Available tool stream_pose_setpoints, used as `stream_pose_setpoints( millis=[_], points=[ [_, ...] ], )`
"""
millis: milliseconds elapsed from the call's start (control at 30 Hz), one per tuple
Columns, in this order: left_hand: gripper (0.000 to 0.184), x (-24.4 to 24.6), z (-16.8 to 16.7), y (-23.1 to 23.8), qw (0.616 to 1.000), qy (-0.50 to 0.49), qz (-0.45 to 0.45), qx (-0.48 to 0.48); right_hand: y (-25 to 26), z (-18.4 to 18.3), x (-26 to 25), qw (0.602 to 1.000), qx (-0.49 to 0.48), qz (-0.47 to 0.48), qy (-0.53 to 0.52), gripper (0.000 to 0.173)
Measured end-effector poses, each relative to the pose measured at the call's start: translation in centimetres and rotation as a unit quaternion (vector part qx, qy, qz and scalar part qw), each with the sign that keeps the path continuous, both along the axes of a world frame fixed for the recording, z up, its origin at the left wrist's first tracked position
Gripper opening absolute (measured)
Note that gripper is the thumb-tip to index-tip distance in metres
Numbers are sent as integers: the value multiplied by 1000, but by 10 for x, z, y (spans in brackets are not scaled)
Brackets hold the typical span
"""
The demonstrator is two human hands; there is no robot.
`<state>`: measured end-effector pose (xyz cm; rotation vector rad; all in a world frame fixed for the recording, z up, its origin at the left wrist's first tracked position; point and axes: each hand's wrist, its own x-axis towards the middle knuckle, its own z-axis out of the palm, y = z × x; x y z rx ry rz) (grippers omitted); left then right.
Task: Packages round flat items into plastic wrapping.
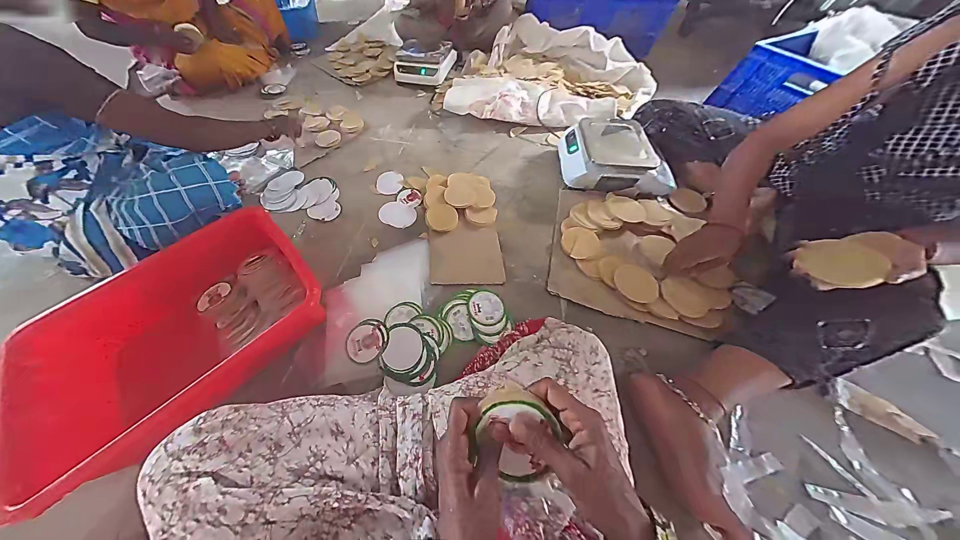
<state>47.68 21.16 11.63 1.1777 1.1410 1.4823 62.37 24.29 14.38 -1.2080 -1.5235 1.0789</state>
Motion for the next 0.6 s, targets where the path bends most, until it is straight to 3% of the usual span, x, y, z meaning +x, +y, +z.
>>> stream_pose_setpoints(
  millis=[67,167,233,300,367,533,600],
  points=[
    [12,-7,-9,6,996,30,2,87,-7,2,0,991,112,-13,-70,24],
    [12,-14,-8,8,979,72,-30,190,-15,4,5,932,317,-21,-174,16],
    [12,-13,-5,7,977,84,-36,193,-17,0,8,916,351,-32,-194,15],
    [14,-12,-1,12,988,71,-52,127,-15,-4,10,949,280,-47,-139,16],
    [30,-17,-3,17,991,64,-101,62,-8,-3,16,982,168,-75,-31,13],
    [64,-27,-17,17,936,319,-150,-20,11,2,59,971,57,-209,99,26],
    [76,-23,-27,17,917,341,-189,-84,15,-1,71,958,31,-249,138,24]
  ],
)
